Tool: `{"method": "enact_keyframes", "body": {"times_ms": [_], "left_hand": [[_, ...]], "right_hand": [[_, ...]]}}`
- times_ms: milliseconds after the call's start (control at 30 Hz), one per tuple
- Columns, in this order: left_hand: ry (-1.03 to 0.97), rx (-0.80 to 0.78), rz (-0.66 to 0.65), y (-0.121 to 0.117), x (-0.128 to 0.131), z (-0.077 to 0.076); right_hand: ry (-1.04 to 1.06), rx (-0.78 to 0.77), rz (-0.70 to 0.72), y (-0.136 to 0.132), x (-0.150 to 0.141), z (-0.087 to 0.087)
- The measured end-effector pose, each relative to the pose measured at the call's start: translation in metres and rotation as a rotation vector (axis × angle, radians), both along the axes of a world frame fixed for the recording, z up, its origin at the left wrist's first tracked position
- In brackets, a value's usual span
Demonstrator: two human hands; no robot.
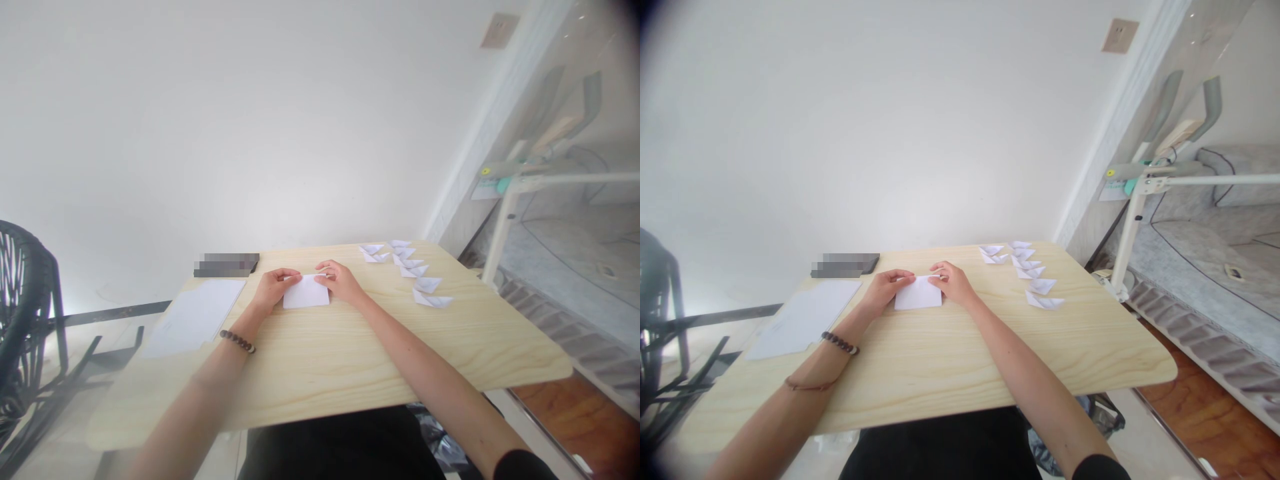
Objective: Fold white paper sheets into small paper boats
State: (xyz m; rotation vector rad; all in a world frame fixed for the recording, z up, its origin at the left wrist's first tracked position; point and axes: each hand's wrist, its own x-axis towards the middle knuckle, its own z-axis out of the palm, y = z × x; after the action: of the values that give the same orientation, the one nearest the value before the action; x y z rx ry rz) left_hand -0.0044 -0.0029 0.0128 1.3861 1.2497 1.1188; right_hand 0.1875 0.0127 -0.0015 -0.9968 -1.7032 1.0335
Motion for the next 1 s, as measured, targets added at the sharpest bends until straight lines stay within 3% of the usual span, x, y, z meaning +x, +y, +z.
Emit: {"method": "enact_keyframes", "body": {"times_ms": [367,733,1000], "left_hand": [[0.140,-0.012,-0.080,0.001,-0.004,0.002],[0.200,-0.010,-0.067,-0.004,0.004,0.005],[0.227,0.055,-0.087,-0.006,0.005,0.008]], "right_hand": [[-0.035,0.023,0.012,-0.002,0.002,0.001],[-0.241,0.246,-0.081,-0.008,-0.012,0.007],[-0.254,0.250,-0.082,-0.007,-0.016,0.006]]}}
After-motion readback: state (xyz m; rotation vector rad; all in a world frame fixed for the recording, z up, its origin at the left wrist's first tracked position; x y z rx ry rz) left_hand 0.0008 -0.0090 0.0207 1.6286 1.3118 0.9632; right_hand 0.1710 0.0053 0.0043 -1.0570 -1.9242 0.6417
